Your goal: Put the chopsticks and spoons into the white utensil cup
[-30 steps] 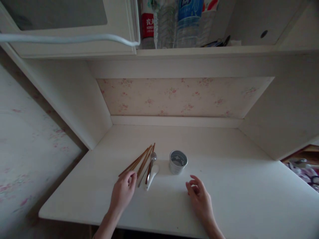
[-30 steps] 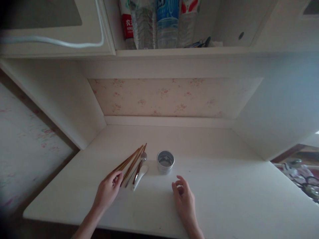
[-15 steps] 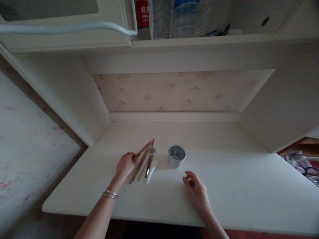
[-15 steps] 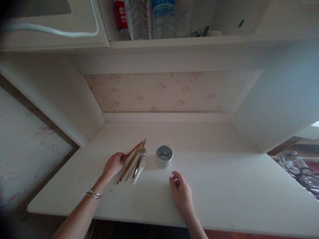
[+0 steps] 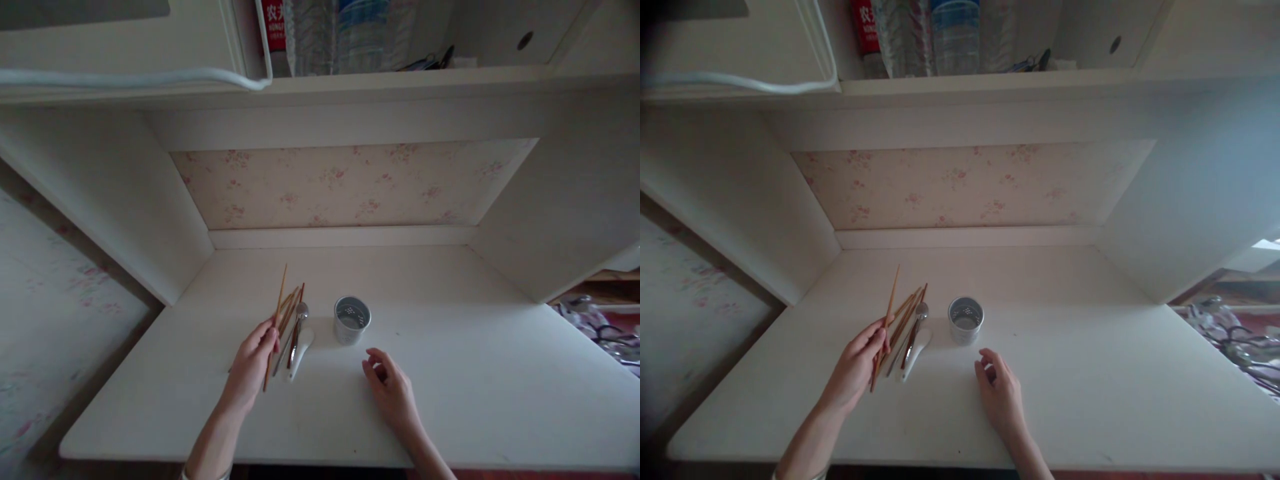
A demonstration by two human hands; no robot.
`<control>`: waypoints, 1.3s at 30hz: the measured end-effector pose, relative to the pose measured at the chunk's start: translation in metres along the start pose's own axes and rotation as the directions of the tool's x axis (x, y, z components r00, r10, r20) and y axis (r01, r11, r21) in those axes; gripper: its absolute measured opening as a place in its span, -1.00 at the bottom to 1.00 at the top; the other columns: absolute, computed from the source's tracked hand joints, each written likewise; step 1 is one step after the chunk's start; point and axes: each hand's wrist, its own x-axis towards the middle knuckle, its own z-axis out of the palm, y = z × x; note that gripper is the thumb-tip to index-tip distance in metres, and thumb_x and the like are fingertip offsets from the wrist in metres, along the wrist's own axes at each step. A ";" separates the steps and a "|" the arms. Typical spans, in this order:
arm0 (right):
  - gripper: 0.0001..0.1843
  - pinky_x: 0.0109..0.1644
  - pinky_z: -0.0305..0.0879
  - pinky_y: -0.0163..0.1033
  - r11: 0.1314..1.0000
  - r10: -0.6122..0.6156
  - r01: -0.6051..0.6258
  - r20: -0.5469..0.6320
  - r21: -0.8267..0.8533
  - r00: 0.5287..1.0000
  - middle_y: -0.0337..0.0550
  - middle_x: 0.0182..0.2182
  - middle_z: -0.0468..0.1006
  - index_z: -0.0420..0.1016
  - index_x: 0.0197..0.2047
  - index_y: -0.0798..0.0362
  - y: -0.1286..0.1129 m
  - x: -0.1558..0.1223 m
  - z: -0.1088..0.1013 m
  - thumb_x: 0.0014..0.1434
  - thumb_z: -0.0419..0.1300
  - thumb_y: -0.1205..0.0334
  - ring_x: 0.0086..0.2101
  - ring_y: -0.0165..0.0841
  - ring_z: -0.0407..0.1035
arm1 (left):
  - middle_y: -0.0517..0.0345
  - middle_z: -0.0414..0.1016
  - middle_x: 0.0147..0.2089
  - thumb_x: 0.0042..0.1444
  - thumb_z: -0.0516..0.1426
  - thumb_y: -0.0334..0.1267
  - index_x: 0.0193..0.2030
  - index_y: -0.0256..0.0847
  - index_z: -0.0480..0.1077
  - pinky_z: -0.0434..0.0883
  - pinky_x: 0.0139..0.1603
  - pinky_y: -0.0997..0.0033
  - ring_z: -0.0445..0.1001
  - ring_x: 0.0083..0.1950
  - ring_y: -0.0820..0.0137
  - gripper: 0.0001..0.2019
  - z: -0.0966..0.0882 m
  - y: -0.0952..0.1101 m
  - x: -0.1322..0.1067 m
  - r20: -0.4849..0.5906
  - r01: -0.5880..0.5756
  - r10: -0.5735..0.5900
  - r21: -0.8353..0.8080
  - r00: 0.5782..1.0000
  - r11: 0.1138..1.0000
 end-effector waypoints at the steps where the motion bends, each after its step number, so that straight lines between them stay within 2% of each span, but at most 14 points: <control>1: -0.72 -0.43 0.32 -0.31 1.000 -0.003 0.003 0.004 -0.004 1.000 -0.24 -0.42 0.55 0.49 -0.13 -0.03 0.000 0.000 0.001 0.21 0.11 0.01 -0.57 -0.39 0.35 | 0.21 0.40 -0.38 0.22 0.11 0.01 0.11 -0.23 0.42 0.39 -0.24 0.45 0.40 -0.32 0.43 -0.56 0.011 0.009 -0.007 -0.015 -0.007 0.005 -0.132 1.000 0.991; 3: -0.73 -0.41 0.33 -0.31 1.000 -0.013 0.013 0.015 -0.020 1.000 -0.25 -0.40 0.55 0.48 -0.11 -0.03 0.000 0.000 0.001 0.22 0.10 0.03 -0.56 -0.40 0.36 | 0.20 0.39 -0.36 0.19 0.16 -0.03 0.02 -0.23 0.45 0.39 -0.26 0.47 0.38 -0.32 0.46 -0.63 0.032 0.028 -0.016 -0.030 -0.041 0.033 -0.352 0.999 0.935; 6: -0.72 -0.38 0.34 -0.30 0.999 -0.030 0.031 0.031 -0.042 0.999 -0.25 -0.38 0.55 0.48 -0.08 -0.04 0.002 -0.001 0.001 0.24 0.09 0.04 -0.54 -0.40 0.37 | 0.16 0.41 -0.30 0.14 0.23 -0.10 -0.09 -0.22 0.43 0.45 -0.22 0.42 0.42 -0.29 0.45 -0.71 0.058 0.060 -0.011 0.024 -0.074 0.103 -0.541 0.994 0.838; 10: -0.71 -0.37 0.35 -0.31 0.999 -0.021 0.023 0.041 -0.042 0.999 -0.22 -0.36 0.55 0.47 -0.07 -0.03 0.005 -0.003 0.000 0.25 0.07 0.05 -0.51 -0.39 0.40 | 0.19 0.41 -0.24 0.13 0.25 -0.14 -0.15 -0.18 0.34 0.51 -0.11 0.29 0.48 -0.21 0.43 -0.75 0.081 0.089 0.014 0.122 -0.102 0.205 -0.563 0.971 0.820; 12: -0.71 -0.36 0.36 -0.30 0.999 -0.025 0.027 0.047 -0.043 0.999 -0.21 -0.35 0.55 0.47 -0.07 -0.03 0.007 -0.003 0.001 0.26 0.05 0.04 -0.49 -0.37 0.41 | 0.22 0.40 -0.24 0.12 0.26 -0.15 -0.17 -0.18 0.30 0.52 -0.10 0.27 0.50 -0.21 0.43 -0.74 0.091 0.094 0.028 0.126 -0.140 0.246 -0.545 0.961 0.827; 14: -0.71 -0.35 0.37 -0.29 0.998 -0.031 0.033 0.048 -0.051 0.998 -0.20 -0.35 0.55 0.47 -0.07 -0.04 0.008 -0.004 0.001 0.26 0.05 0.04 -0.48 -0.36 0.42 | 0.22 0.40 -0.23 0.12 0.26 -0.15 -0.09 -0.16 0.28 0.53 -0.11 0.27 0.51 -0.21 0.43 -0.70 0.102 0.094 0.039 0.113 -0.174 0.272 -0.526 0.956 0.832; 17: -0.72 -0.35 0.37 -0.29 0.998 -0.031 0.033 0.049 -0.057 0.998 -0.21 -0.36 0.55 0.47 -0.08 -0.05 0.008 -0.003 0.001 0.26 0.06 0.04 -0.48 -0.36 0.42 | 0.16 0.44 -0.18 0.14 0.23 -0.14 0.05 -0.14 0.27 0.54 -0.16 0.29 0.53 -0.21 0.40 -0.62 0.114 0.087 0.051 0.125 -0.196 0.281 -0.457 0.952 0.868; 21: -0.72 -0.36 0.35 -0.30 0.998 -0.033 0.036 0.054 -0.053 0.998 -0.22 -0.35 0.56 0.48 -0.06 -0.04 0.006 -0.003 0.000 0.26 0.06 0.06 -0.49 -0.38 0.41 | 0.08 0.53 -0.25 0.21 0.18 -0.09 -0.14 -0.21 0.37 0.50 -0.14 0.33 0.56 -0.21 0.35 -0.76 0.122 0.075 0.062 0.107 -0.257 0.287 -0.231 0.952 0.938; 23: -0.73 -0.37 0.35 -0.31 0.998 -0.034 0.037 0.059 -0.053 0.998 -0.23 -0.35 0.55 0.47 -0.07 -0.04 0.006 -0.003 -0.001 0.26 0.06 0.07 -0.50 -0.38 0.41 | 0.06 0.57 -0.30 0.25 0.13 -0.05 -0.20 -0.22 0.40 0.46 -0.11 0.34 0.57 -0.20 0.33 -0.75 0.122 0.071 0.066 0.094 -0.301 0.311 -0.107 0.946 0.948; 27: -0.74 -0.36 0.33 -0.31 0.998 -0.038 0.041 0.070 -0.051 0.997 -0.23 -0.35 0.55 0.46 -0.07 -0.04 0.007 -0.003 0.000 0.27 0.06 0.08 -0.49 -0.38 0.41 | 0.05 0.62 -0.24 0.26 0.09 0.01 -0.21 -0.20 0.50 0.43 -0.15 0.40 0.58 -0.19 0.31 -0.68 0.120 0.071 0.068 0.134 -0.335 0.326 0.052 0.936 0.941; 30: -0.74 -0.34 0.33 -0.31 0.998 -0.033 0.038 0.085 -0.052 0.996 -0.23 -0.34 0.54 0.45 -0.06 -0.04 0.007 -0.004 0.000 0.28 0.06 0.08 -0.48 -0.38 0.40 | 0.10 0.62 -0.28 0.26 0.07 0.03 -0.25 -0.20 0.52 0.39 -0.23 0.45 0.57 -0.24 0.33 -0.64 0.119 0.073 0.067 0.191 -0.354 0.329 0.118 0.925 0.928; 33: -0.74 -0.33 0.32 -0.30 0.997 -0.033 0.039 0.091 -0.066 0.995 -0.24 -0.34 0.54 0.45 -0.06 -0.04 0.006 -0.004 0.000 0.28 0.05 0.07 -0.47 -0.37 0.40 | 0.12 0.61 -0.33 0.30 0.02 0.02 -0.29 -0.21 0.52 0.36 -0.25 0.46 0.55 -0.29 0.35 -0.61 0.121 0.072 0.069 0.242 -0.432 0.377 0.245 0.894 0.868; 36: -0.73 -0.32 0.32 -0.30 0.995 -0.039 0.047 0.090 -0.084 0.995 -0.24 -0.34 0.54 0.46 -0.06 -0.03 0.006 -0.004 0.000 0.28 0.05 0.07 -0.47 -0.38 0.40 | 0.09 0.60 -0.34 0.32 -0.01 -0.05 -0.36 -0.20 0.52 0.35 -0.20 0.45 0.54 -0.26 0.34 -0.60 0.125 0.068 0.072 0.294 -0.508 0.424 0.333 0.857 0.795; 39: -0.71 -0.34 0.32 -0.31 0.995 -0.030 0.037 0.071 -0.097 0.997 -0.24 -0.36 0.55 0.46 -0.05 -0.02 0.006 -0.003 0.000 0.26 0.05 0.07 -0.48 -0.38 0.41 | 0.06 0.62 -0.25 0.32 0.00 -0.12 -0.37 -0.19 0.53 0.35 -0.10 0.44 0.55 -0.16 0.32 -0.64 0.129 0.063 0.073 0.330 -0.539 0.438 0.350 0.836 0.766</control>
